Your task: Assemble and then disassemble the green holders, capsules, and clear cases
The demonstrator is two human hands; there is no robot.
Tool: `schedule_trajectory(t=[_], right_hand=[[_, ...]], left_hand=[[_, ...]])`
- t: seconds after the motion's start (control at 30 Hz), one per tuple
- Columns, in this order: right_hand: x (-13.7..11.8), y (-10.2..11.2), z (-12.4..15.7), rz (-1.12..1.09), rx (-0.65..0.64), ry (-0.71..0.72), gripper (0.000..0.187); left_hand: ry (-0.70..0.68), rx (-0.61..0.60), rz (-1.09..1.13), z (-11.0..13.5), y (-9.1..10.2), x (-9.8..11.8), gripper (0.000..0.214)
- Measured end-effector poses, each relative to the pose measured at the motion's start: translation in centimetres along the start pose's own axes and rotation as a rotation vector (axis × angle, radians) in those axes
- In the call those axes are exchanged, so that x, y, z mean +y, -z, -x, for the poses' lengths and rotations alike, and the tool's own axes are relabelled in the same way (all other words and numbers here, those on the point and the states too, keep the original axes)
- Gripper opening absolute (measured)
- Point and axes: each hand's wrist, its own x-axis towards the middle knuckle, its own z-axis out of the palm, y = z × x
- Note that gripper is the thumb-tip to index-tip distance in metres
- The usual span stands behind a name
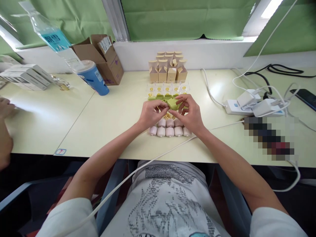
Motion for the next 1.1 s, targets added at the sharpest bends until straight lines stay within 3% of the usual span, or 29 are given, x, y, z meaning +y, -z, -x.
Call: schedule_trajectory(t=[0.23,0.43,0.63,0.83,1.1], right_hand=[[-0.1,1.5,-0.9,-0.045,-0.261,0.046,0.054],[-0.1,2.3,-1.4,-0.096,-0.181,0.003,0.055],[0.1,2.3,-1.4,-0.108,-0.198,-0.035,0.063],[0.1,1.1,-0.8,-0.066,-0.173,0.071,0.055],[-0.1,1.5,-0.9,-0.014,-0.118,0.127,0.047]], left_hand=[[-0.016,-0.089,0.033,-0.2,0.8,0.5,0.013],[0.051,-0.098,0.090,-0.5,1.3,0.2,0.016],[0.085,-0.135,0.049,-0.7,1.5,-0.4,0.027],[-0.053,-0.215,-0.174,-0.2,1.0,-1.1,0.031],[-0.200,-0.248,-0.305,-0.6,1.1,-1.7,0.031]])
